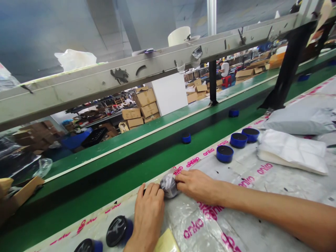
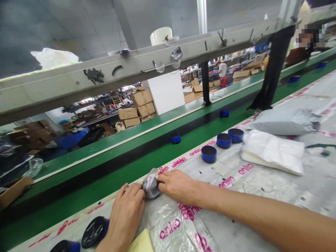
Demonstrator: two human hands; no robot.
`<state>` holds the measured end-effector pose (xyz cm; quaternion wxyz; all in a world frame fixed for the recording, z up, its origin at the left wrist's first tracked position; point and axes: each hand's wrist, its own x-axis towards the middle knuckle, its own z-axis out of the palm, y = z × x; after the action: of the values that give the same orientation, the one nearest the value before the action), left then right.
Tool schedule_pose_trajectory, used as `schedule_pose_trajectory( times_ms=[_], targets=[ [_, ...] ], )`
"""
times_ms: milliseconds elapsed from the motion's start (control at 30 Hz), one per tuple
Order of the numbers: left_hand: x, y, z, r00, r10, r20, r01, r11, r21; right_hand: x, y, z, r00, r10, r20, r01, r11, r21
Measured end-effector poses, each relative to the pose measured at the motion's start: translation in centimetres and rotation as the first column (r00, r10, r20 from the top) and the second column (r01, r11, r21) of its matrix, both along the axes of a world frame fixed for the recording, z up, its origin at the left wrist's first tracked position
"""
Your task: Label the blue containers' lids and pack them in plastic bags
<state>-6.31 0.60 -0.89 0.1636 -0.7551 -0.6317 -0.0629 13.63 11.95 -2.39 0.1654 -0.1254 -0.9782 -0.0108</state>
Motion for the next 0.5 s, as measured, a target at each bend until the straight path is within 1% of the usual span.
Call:
schedule_pose_trajectory(
  times_ms=[67, 133, 167, 200, 233, 267, 300, 367, 433, 500],
  targets=[
    [-0.1, -0.3, 0.2, 0.998, -0.010, 0.061, 0.010, 1.000, -0.006, 0.2, -0.5, 0.4, 0.995, -0.098, -0.036, 0.091, 0.983, -0.158],
    [-0.4, -0.7, 0.5, 0.993, -0.016, 0.118, 0.011, 0.999, 0.045, 0.3, -0.9, 0.8, 0.969, -0.220, -0.116, 0.176, 0.937, -0.302],
    [-0.6, -0.8, 0.6, 0.990, -0.010, 0.139, -0.002, 0.997, 0.084, 0.4, -1.1, 0.9, 0.951, -0.261, -0.164, 0.191, 0.917, -0.349],
    [-0.7, -0.9, 0.6, 0.988, 0.004, 0.156, -0.022, 0.993, 0.117, 0.3, -1.2, 1.0, 0.939, -0.273, -0.209, 0.179, 0.908, -0.379],
    [-0.9, -0.9, 0.7, 0.985, 0.017, 0.171, -0.040, 0.991, 0.130, 0.1, -1.2, 1.0, 0.936, -0.255, -0.241, 0.145, 0.906, -0.397],
    [-1.0, -0.8, 0.7, 0.982, 0.031, 0.187, -0.053, 0.992, 0.117, -0.1, -1.2, 1.0, 0.940, -0.222, -0.259, 0.100, 0.906, -0.411],
    [-1.0, -0.6, 0.7, 0.978, 0.047, 0.205, -0.063, 0.995, 0.075, -0.4, -1.1, 0.9, 0.946, -0.186, -0.266, 0.057, 0.902, -0.428],
    [-1.0, 0.0, 0.7, 0.965, 0.096, 0.244, -0.087, 0.995, -0.045, -1.0, -0.8, 0.5, 0.949, -0.161, -0.270, 0.014, 0.880, -0.475],
    [-0.8, 0.6, 0.7, 0.951, 0.143, 0.272, -0.107, 0.984, -0.145, -1.4, -0.6, -0.1, 0.949, -0.192, -0.249, 0.040, 0.859, -0.510],
    [-0.5, 1.0, 0.7, 0.946, 0.176, 0.274, -0.125, 0.973, -0.194, -1.6, -0.6, -0.7, 0.957, -0.202, -0.207, 0.077, 0.867, -0.492]
  ],
)
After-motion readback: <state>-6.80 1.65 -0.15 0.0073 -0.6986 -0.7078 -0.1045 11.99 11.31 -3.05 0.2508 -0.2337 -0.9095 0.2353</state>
